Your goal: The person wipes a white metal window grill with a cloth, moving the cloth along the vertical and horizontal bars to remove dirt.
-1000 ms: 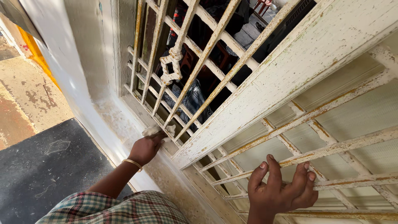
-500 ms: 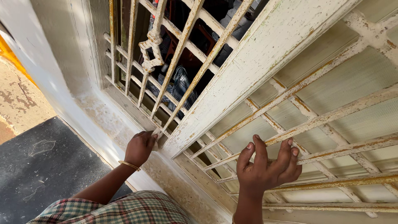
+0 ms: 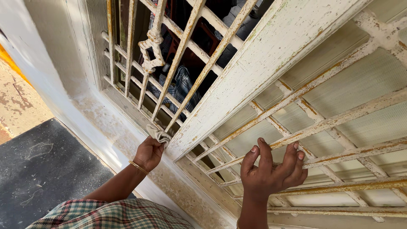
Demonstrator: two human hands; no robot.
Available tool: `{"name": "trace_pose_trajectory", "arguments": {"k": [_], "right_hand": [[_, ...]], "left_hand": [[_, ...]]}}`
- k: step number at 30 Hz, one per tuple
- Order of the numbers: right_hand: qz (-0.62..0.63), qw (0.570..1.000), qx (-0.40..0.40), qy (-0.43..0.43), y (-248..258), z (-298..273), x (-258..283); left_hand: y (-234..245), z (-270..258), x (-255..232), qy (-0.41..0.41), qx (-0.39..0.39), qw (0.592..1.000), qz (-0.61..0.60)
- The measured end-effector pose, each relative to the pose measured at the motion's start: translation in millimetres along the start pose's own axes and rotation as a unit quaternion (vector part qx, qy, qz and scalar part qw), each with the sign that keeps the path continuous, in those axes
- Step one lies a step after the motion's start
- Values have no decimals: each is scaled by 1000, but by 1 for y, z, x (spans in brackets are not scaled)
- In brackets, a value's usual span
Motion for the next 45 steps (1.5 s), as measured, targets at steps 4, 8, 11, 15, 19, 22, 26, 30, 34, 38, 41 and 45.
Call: {"name": "trace_pose_trajectory", "arguments": {"k": [4,8,11,15,19,22,26,30,34,38,41,45], "right_hand": [[7,1000,-2,4,-1,-1,-2],[2,1000,-4,3,-4,1,-1],[-1,1000,1,6,-2,-2,-3],[-3,1000,6,0,-1,-1,-2],[-6,1000,7,-1,-2,-2,-2],[-3,1000,9,-2,-3,-3,-4],[-13,1000,10,-1,-4,-5,-5],[-14,1000,15,-3,-5,-6,-5],[-16,1000,12,3,-5,-7,-7],[-11,1000,10,1,-5,-4,-6],[-12,1000,6,6,-5,-3,-5],[-10,1000,12,5,-2,-3,-4]], "left_hand": [[25,12,7,-19,100,979,177],[27,22,19,-10,60,978,198],[17,25,36,-58,9,980,191],[-17,23,33,-104,-65,982,146],[-47,35,4,-53,-175,983,17],[-59,56,-16,-56,-252,966,-22],[-44,115,-71,-139,-291,946,16],[-21,180,-148,-180,-224,958,-19],[-15,210,-181,-199,-238,951,-1],[-22,177,-149,-220,-227,943,104],[-21,146,-115,-184,-195,954,131],[-5,117,-54,-215,-119,946,210]]}}
Point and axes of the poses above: each hand's wrist, its own z-axis towards the middle knuckle, its own y-axis out of the back of the hand, x = y × z, the point moved 1 cm from there along z, towards the middle knuckle, and after that the axes turned 9 degrees about -y, right-handed, at the moved point
